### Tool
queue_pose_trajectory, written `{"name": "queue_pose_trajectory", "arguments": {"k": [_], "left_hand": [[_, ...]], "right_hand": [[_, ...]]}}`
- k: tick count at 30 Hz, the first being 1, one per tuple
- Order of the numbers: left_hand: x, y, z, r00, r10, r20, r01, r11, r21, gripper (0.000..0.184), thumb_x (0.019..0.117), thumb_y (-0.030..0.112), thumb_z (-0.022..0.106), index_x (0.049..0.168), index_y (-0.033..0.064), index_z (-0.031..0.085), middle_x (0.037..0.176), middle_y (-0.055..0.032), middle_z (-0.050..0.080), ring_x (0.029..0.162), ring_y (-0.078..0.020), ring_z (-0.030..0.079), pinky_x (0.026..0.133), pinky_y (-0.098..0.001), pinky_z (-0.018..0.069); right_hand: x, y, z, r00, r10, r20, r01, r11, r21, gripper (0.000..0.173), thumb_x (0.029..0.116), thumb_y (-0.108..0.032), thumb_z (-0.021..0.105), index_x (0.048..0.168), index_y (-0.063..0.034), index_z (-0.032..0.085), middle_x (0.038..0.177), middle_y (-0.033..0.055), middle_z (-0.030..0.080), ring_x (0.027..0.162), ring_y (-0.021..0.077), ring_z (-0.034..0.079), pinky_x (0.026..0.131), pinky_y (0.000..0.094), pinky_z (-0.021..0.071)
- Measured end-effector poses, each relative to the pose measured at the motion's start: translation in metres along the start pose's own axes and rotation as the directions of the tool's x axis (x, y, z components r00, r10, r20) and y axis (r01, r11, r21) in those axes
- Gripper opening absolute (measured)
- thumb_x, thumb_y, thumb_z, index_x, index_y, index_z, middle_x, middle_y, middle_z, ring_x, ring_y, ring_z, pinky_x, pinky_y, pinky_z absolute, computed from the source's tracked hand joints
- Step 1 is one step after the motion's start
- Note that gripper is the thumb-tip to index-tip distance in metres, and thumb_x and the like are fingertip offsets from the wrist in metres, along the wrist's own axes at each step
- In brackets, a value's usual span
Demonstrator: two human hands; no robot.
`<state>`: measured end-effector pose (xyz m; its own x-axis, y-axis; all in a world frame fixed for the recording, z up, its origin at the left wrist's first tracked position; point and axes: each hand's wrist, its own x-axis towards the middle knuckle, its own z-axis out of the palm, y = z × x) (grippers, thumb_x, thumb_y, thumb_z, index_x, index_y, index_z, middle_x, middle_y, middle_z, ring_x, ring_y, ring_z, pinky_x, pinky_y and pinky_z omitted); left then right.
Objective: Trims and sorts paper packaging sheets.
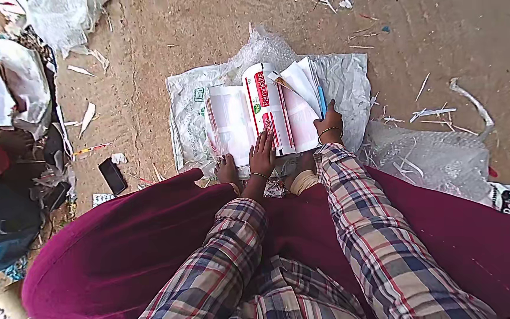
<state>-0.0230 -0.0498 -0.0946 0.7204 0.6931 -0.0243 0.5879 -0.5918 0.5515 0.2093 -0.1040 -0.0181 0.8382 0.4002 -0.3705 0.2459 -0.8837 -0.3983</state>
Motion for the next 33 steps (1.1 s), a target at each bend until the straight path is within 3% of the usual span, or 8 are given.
{"name": "queue_pose_trajectory", "arguments": {"k": [11,15,19,23,26,28,30,33], "left_hand": [[0.001,0.003,0.007,0.999,0.030,-0.020,-0.029,0.999,0.043,0.056,0.1080,0.033,0.029,0.161,0.0157,0.036,0.171,-0.0083,0.025,0.157,-0.0295,0.026,0.118,-0.0603,0.0316],[0.001,-0.003,0.006,0.998,0.049,-0.041,-0.047,0.998,0.042,0.058,0.1058,0.030,0.031,0.160,0.0108,0.037,0.171,-0.0107,0.026,0.156,-0.0298,0.029,0.118,-0.0554,0.0348],[0.002,-0.003,0.009,0.995,0.072,-0.073,-0.070,0.997,0.036,0.058,0.1053,0.031,0.030,0.159,0.0091,0.039,0.169,-0.0124,0.028,0.155,-0.0303,0.030,0.116,-0.0546,0.0369],[0.000,-0.004,0.009,0.997,0.056,-0.062,-0.054,0.998,0.041,0.059,0.1058,0.033,0.028,0.160,0.0113,0.038,0.170,-0.0111,0.027,0.155,-0.0306,0.031,0.114,-0.0563,0.0378],[0.001,-0.004,0.010,0.997,0.055,-0.048,-0.054,0.998,0.027,0.059,0.1066,0.034,0.025,0.160,0.0124,0.037,0.171,-0.0105,0.025,0.156,-0.0312,0.029,0.114,-0.0578,0.0377],[0.002,-0.003,0.009,0.998,0.048,-0.043,-0.048,0.999,0.016,0.059,0.1064,0.034,0.027,0.160,0.0129,0.037,0.171,-0.0098,0.025,0.155,-0.0314,0.029,0.114,-0.0595,0.0373],[0.002,-0.003,0.007,0.999,0.028,-0.028,-0.027,1.000,0.015,0.058,0.1058,0.032,0.029,0.161,0.0145,0.037,0.171,-0.0080,0.024,0.156,-0.0298,0.028,0.114,-0.0616,0.0358],[0.001,-0.003,0.003,1.000,0.009,0.007,-0.009,1.000,0.027,0.058,0.1073,0.033,0.029,0.163,0.0174,0.033,0.172,-0.0052,0.022,0.157,-0.0287,0.026,0.115,-0.0647,0.0324]], "right_hand": [[0.044,0.054,0.035,1.000,0.031,-0.004,-0.031,0.986,-0.162,0.084,0.0993,-0.012,0.058,0.168,-0.0217,0.010,0.129,0.0246,0.066,0.111,0.0441,0.068,0.088,0.0606,0.0531],[0.055,0.084,0.030,0.996,0.037,-0.076,-0.045,0.994,-0.104,0.084,0.0999,-0.013,0.059,0.168,-0.0197,0.009,0.132,0.0239,0.066,0.110,0.0448,0.069,0.087,0.0627,0.0535],[0.052,0.085,0.039,0.985,0.022,-0.170,-0.014,0.999,0.048,0.076,0.1022,-0.013,0.058,0.167,-0.0121,0.017,0.142,0.0246,0.059,0.118,0.0442,0.066,0.094,0.0602,0.0525],[0.047,0.058,0.034,0.955,0.027,-0.294,0.060,0.957,0.283,0.058,0.1048,-0.024,0.056,0.158,-0.0071,0.040,0.141,0.0215,0.062,0.127,0.0368,0.062,0.107,0.0533,0.0470],[0.038,0.016,0.025,0.954,-0.040,-0.297,0.189,0.850,0.492,0.072,0.0963,-0.039,0.072,0.150,0.0014,0.045,0.122,0.0246,0.066,0.108,0.0340,0.065,0.097,0.0490,0.0503],[0.017,-0.017,0.027,0.960,-0.191,-0.206,0.274,0.801,0.532,0.098,0.0855,-0.042,0.083,0.155,0.0036,0.031,0.140,0.0286,0.056,0.124,0.0362,0.060,0.105,0.0492,0.0478],[-0.003,-0.043,0.039,0.941,-0.324,-0.098,0.332,0.832,0.445,0.114,0.0762,-0.036,0.091,0.160,-0.0018,0.023,0.153,0.0260,0.046,0.135,0.0381,0.054,0.109,0.0522,0.0471],[-0.013,-0.053,0.051,0.943,-0.333,0.003,0.324,0.920,0.220,0.118,0.0700,-0.020,0.091,0.164,-0.0131,0.021,0.149,0.0236,0.050,0.125,0.0434,0.059,0.095,0.0582,0.0532]]}}
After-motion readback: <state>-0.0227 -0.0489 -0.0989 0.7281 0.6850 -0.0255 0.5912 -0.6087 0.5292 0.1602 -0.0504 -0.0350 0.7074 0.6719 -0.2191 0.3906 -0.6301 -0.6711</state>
